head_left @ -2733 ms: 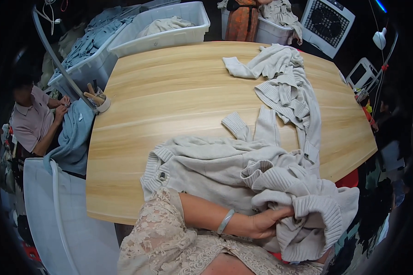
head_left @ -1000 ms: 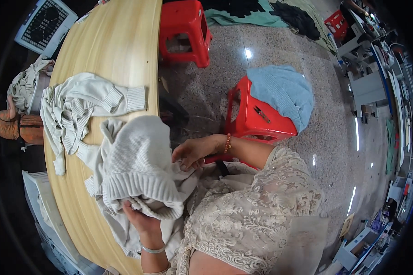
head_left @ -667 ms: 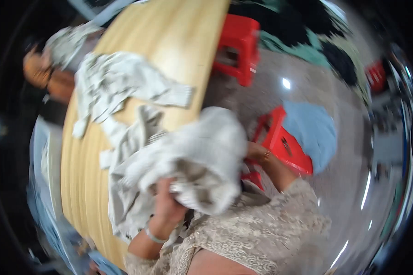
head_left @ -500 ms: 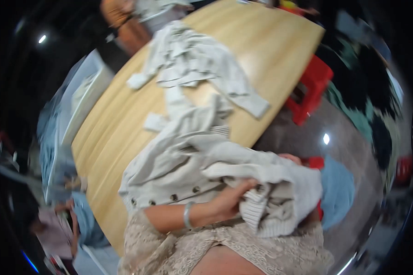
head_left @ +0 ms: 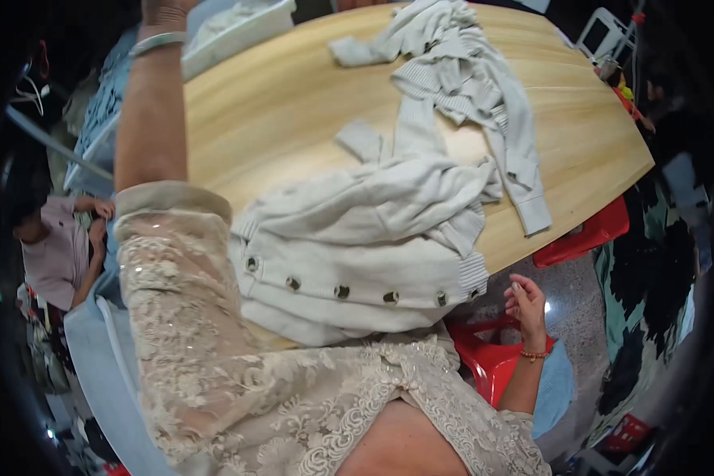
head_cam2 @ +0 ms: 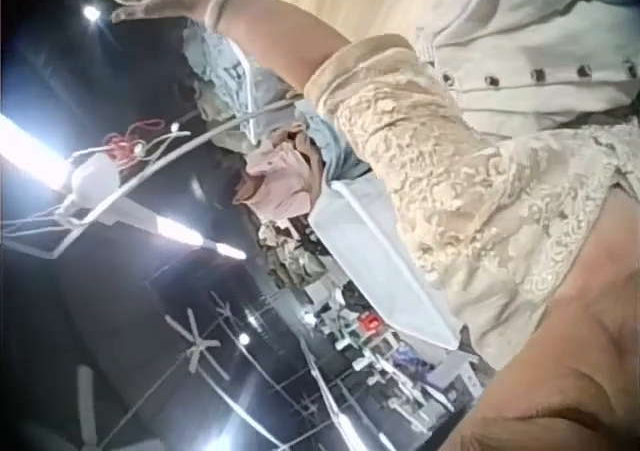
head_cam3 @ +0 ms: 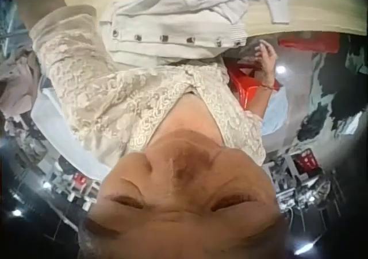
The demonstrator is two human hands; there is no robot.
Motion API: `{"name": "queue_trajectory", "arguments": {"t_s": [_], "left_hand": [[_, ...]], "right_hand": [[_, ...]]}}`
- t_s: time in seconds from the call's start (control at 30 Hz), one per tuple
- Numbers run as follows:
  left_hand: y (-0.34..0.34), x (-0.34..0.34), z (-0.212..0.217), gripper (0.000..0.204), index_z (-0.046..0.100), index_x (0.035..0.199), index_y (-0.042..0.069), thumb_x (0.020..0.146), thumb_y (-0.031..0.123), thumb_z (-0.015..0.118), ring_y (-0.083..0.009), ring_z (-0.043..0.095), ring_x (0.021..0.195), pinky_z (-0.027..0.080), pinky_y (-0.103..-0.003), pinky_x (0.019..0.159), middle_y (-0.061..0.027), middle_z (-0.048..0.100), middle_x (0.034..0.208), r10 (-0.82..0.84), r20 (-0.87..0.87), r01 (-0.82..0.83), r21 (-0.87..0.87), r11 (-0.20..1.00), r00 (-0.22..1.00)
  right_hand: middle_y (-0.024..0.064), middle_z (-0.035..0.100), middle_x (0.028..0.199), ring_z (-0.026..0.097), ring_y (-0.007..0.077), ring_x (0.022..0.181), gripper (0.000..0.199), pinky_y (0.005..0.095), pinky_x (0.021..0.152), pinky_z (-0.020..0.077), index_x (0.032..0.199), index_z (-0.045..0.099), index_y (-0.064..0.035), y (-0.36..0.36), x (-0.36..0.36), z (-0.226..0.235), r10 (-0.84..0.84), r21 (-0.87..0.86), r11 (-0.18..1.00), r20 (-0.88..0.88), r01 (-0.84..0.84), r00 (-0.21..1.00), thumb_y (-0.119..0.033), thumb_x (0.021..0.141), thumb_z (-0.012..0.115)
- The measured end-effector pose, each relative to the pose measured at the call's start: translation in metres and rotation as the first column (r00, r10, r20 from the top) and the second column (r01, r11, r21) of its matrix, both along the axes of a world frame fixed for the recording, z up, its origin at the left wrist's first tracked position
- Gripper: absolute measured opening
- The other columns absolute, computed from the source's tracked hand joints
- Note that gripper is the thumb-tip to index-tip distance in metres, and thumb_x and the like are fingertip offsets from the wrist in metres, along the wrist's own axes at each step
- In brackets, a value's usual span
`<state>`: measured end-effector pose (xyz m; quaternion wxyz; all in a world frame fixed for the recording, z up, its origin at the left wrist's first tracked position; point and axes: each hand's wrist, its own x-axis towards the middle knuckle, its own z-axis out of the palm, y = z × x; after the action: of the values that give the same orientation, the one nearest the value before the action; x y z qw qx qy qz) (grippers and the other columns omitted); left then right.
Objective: Trimming excess threads from knitted cardigans using scissors.
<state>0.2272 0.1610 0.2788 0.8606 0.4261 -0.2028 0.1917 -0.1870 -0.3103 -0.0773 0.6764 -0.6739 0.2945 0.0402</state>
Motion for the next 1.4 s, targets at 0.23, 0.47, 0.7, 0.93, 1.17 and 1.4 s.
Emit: {"name": "queue_trajectory", "arguments": {"t_s": [0.23,0.47,0.7,0.93,1.17,1.4], "left_hand": [[0.080,-0.180,-0.185,0.037,0.066,0.118,0.006,0.084,0.015,0.076,-0.0208,0.062,0.110,0.048,-0.035,0.094,-0.0079,0.065,0.122,0.033,-0.075,0.070,0.988,0.136,0.997],[0.097,-0.299,-0.329,0.045,0.055,0.134,0.019,0.091,0.025,0.063,-0.0315,0.045,0.131,0.041,-0.046,0.096,-0.0123,0.050,0.136,0.202,0.184,-0.162,0.979,-0.124,0.962],[0.106,-0.313,-0.338,0.042,0.053,0.137,0.021,0.096,0.027,0.057,-0.0290,0.038,0.137,0.033,-0.049,0.104,-0.0099,0.047,0.142,0.527,0.227,-0.103,0.962,-0.254,0.819],[0.087,-0.320,-0.338,0.045,0.053,0.136,0.017,0.093,0.023,0.060,-0.0365,0.042,0.130,0.036,-0.048,0.105,-0.0199,0.047,0.138,0.606,0.283,-0.202,0.959,-0.201,0.744],[0.116,-0.381,-0.311,0.058,0.057,0.134,0.014,0.078,0.013,0.073,-0.0461,0.042,0.131,0.037,-0.046,0.109,-0.0288,0.039,0.145,0.469,0.201,-0.197,0.979,-0.058,0.860],[0.115,-0.359,-0.309,0.041,0.062,0.117,0.008,0.076,0.002,0.070,-0.0412,0.053,0.118,0.048,-0.044,0.096,-0.0247,0.046,0.139,0.334,0.417,-0.344,0.903,-0.257,0.845]], "right_hand": [[0.0037,0.065,0.088,0.060,0.0079,0.077,0.024,0.0216,0.065,0.0489,0.118,0.063,0.0009,0.086,0.060,0.049,0.251,-0.294,0.945,0.364,-0.145,0.897,-0.010,0.096,0.061],[0.0207,0.042,0.146,0.037,0.0389,0.136,0.078,0.0469,0.114,0.0282,0.145,0.040,-0.0020,0.145,0.125,0.055,0.835,-0.905,0.346,0.177,-0.248,0.521,-0.005,0.073,0.071],[0.0185,0.031,0.154,0.029,0.0358,0.143,0.077,0.0417,0.117,0.0235,0.150,0.034,-0.0078,0.176,0.229,0.038,0.922,-0.902,0.280,0.158,-0.328,0.355,0.002,0.079,0.064],[0.0192,0.044,0.144,0.039,0.0365,0.134,0.056,0.0444,0.112,0.0314,0.139,0.048,-0.0058,0.168,0.258,0.055,0.868,-0.974,0.217,0.162,-0.065,0.469,-0.008,0.086,0.065],[0.0172,0.045,0.144,0.038,0.0397,0.133,0.076,0.0493,0.111,0.0318,0.136,0.053,-0.0080,0.201,0.179,0.068,0.981,-0.974,0.110,0.075,-0.197,0.176,-0.019,0.065,0.079],[0.0117,0.053,0.136,0.048,0.0362,0.126,0.070,0.0428,0.106,0.0418,0.129,0.059,-0.0124,0.183,0.188,0.059,0.973,-0.989,0.096,0.070,-0.111,0.219,0.005,0.062,0.062]]}}
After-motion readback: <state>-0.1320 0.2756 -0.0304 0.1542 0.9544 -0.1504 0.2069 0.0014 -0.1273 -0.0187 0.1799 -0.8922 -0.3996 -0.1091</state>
